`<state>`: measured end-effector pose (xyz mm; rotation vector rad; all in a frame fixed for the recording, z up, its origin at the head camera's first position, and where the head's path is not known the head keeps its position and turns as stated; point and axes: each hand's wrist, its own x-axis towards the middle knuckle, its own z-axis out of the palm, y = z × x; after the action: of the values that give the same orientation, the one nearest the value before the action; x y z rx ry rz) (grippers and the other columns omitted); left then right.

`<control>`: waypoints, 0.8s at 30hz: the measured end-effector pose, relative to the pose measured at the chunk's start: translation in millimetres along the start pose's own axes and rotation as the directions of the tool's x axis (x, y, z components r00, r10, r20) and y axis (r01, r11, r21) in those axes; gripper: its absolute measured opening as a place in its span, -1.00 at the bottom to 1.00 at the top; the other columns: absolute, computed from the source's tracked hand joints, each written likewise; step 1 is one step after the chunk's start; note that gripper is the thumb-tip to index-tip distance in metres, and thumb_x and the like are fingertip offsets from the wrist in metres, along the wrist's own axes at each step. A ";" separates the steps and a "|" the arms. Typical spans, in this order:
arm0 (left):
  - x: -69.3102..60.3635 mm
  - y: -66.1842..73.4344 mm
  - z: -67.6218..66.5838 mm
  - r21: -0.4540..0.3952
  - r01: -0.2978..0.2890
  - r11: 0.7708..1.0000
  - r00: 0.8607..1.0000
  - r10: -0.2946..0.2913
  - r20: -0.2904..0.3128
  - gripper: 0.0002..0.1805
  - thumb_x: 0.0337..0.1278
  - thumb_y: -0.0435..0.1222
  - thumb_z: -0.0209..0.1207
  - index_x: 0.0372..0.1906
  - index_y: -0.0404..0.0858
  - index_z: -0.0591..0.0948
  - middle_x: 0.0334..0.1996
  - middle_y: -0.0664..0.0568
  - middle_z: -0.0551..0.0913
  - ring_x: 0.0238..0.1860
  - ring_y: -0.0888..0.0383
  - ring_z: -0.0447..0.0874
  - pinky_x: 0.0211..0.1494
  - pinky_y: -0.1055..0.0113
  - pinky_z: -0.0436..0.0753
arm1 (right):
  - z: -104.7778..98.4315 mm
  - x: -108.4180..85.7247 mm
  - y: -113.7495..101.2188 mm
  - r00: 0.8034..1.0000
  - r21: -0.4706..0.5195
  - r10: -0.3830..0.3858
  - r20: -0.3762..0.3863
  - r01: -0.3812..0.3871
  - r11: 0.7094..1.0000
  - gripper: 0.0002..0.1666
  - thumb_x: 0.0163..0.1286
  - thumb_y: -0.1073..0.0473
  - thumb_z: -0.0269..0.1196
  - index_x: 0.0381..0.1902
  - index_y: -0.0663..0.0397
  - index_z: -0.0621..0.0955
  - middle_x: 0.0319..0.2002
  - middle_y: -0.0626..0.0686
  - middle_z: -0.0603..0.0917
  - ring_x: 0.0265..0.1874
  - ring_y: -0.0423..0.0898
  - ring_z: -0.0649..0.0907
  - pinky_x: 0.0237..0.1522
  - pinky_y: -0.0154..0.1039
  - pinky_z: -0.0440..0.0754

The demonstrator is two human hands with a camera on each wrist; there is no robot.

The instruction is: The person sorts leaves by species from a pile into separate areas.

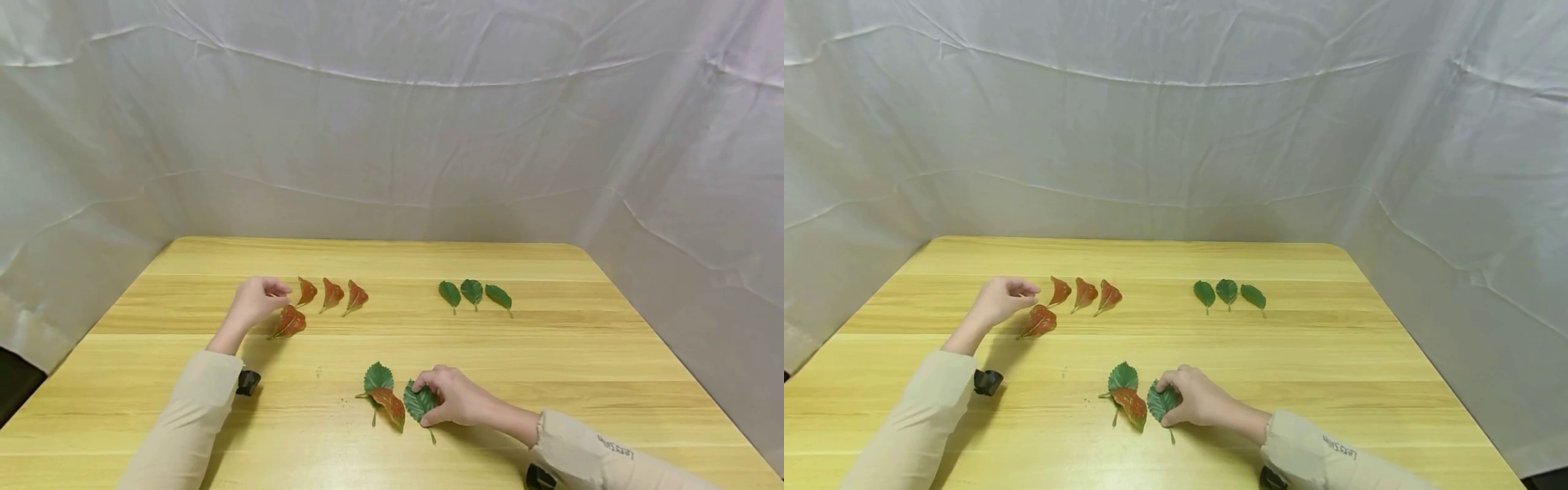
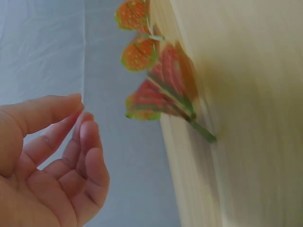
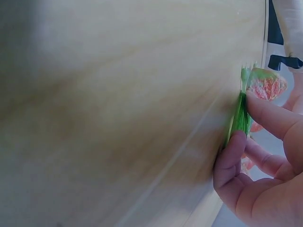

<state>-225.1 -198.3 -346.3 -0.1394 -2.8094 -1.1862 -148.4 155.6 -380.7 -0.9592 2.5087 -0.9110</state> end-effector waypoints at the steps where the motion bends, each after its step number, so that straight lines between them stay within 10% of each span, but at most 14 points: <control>1: -0.1 1.0 0.7 -0.001 -0.007 1.000 1.000 0.007 -0.006 -0.78 0.04 -0.41 0.13 -0.21 -0.48 0.58 -0.35 -0.18 0.60 -0.31 -0.04 0.53 -0.23 0.13 0.51 | 0.1 0.0 0.1 1.000 0.001 0.001 0.000 -0.001 1.000 -0.54 -0.11 0.22 0.44 -0.21 0.20 0.55 -0.43 -0.04 0.40 -0.44 -0.17 0.37 -0.43 -0.37 0.40; 24: -8.6 22.6 20.4 -0.054 -0.088 0.995 0.995 0.090 0.047 -0.85 0.00 -0.41 0.19 -0.31 -0.42 0.63 -0.46 -0.04 0.61 -0.46 0.11 0.54 -0.39 0.29 0.51 | -1.0 0.0 -1.3 1.000 0.007 0.006 0.009 -0.006 1.000 -0.53 -0.11 0.23 0.43 -0.19 0.20 0.55 -0.41 -0.03 0.41 -0.43 -0.16 0.38 -0.42 -0.37 0.41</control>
<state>-214.8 -168.4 -345.4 -0.2985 -2.7822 -1.2532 -148.3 155.4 -379.1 -0.9507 2.4977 -0.9109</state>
